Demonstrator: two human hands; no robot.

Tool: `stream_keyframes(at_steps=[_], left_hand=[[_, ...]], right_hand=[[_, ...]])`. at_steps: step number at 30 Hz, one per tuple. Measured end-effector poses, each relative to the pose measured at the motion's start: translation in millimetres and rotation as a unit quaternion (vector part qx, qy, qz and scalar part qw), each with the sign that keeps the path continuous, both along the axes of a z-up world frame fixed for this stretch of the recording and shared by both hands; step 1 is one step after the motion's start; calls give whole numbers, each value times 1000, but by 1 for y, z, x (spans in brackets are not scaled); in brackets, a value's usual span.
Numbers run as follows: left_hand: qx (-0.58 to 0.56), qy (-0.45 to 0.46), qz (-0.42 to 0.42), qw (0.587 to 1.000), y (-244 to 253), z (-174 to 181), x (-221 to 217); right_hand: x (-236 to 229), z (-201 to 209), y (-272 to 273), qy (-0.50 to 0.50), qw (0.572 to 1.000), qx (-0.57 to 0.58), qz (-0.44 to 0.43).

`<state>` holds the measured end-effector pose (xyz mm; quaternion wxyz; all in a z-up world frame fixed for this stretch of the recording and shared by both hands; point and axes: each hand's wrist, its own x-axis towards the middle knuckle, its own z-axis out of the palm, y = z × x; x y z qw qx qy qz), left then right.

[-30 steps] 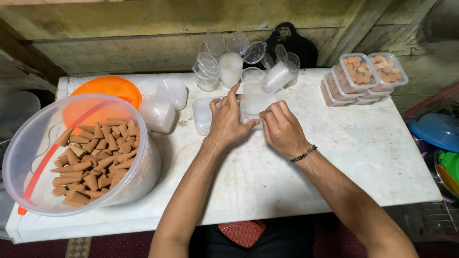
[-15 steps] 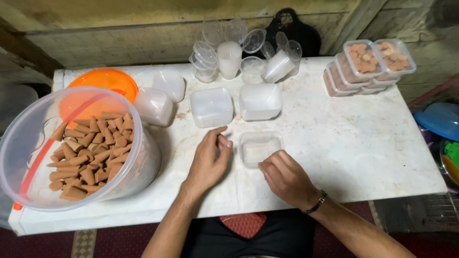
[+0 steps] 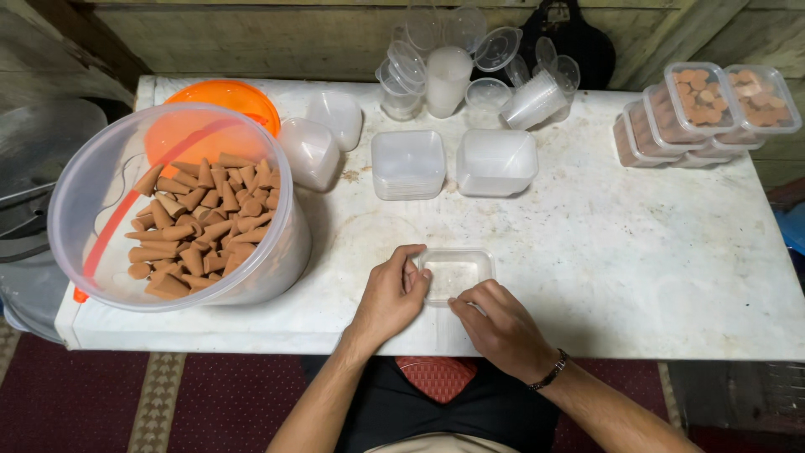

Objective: The person places small brown cone-shaped items into plastic containers and then stacks the containers on a table.

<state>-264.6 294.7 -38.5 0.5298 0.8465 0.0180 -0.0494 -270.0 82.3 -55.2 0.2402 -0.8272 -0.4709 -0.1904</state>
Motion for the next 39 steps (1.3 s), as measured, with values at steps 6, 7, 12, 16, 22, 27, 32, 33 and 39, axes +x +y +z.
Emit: stream_keyframes(at_steps=[6,7,12,16,22,27,32,33,39], left_hand=[[147,-56,55,986,8,14,-7],[149,-55,65,985,13,20,-12],[143,-354,71,922,33,73,-42],[107,-402,50,908,64,137,-69],[182,-393,167,886,150,161,-61],[215,-329,166,905,206,172,-29],[188,-252,147,938,214,176,-22],[182,-224,152,945,213,178,-22],[206,-199,156,945,216,170,-17]], right_hand=[[3,45,3,8,999,46,-7],[5,54,4,7,999,48,3],[17,115,33,31,988,150,12],[28,166,81,20,982,164,86],[55,211,152,13,977,139,161],[93,215,203,64,981,-2,185],[107,225,249,158,961,-198,109],[110,225,256,168,943,-272,89],[127,193,279,141,900,-409,50]])
